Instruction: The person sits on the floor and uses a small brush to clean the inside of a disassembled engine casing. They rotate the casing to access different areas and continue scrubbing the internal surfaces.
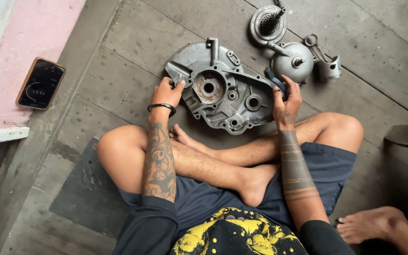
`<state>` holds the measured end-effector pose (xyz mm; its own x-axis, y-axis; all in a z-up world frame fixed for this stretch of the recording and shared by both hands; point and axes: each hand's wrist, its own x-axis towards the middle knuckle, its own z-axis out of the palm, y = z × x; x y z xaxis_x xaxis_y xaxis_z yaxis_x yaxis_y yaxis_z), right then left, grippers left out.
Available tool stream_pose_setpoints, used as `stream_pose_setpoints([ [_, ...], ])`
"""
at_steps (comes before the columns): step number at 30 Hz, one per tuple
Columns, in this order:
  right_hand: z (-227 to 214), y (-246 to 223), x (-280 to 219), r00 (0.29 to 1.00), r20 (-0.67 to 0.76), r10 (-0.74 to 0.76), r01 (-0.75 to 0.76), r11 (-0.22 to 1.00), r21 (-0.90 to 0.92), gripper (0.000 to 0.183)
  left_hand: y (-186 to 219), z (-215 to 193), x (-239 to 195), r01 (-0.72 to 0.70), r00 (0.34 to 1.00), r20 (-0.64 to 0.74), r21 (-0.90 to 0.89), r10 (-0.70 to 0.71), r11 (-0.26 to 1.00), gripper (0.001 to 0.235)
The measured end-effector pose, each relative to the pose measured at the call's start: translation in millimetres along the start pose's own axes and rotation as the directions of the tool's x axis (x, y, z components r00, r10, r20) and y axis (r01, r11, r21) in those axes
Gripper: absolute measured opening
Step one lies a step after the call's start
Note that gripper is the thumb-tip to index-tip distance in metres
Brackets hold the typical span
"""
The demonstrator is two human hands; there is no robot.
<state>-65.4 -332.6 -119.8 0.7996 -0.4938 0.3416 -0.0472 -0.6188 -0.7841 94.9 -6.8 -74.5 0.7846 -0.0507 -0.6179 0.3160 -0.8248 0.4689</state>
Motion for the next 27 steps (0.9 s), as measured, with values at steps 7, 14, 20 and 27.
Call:
stream_pose_setpoints([
  [7,-16.4,-29.4,-31.7,0.987,-0.013,-0.158,0.155,0.982,-0.109,0.037,-25.9,25.2,-8.2,-0.029,0.997,-0.078,-0.027,0.027,0.999,0.072],
  [14,-25.7,-44.7,-87.0,0.99,0.073,-0.123,0.127,0.991,-0.049,0.029,-17.5,41.7,-67.2,-0.237,0.963,-0.095,0.145,0.252,0.961,0.053],
  [20,-31.4,-44.1,-100.2,0.991,0.031,-0.13,0.13,0.991,0.01,0.03,-31.8,60.0,-70.9,-0.372,0.917,-0.069,0.198,0.392,0.907,0.039],
  [27,-25.6,-34.6,-102.2,0.986,0.064,-0.156,0.159,0.986,-0.047,0.024,-31.1,66.3,-91.5,-0.458,0.887,0.029,0.179,0.461,0.871,0.03],
])
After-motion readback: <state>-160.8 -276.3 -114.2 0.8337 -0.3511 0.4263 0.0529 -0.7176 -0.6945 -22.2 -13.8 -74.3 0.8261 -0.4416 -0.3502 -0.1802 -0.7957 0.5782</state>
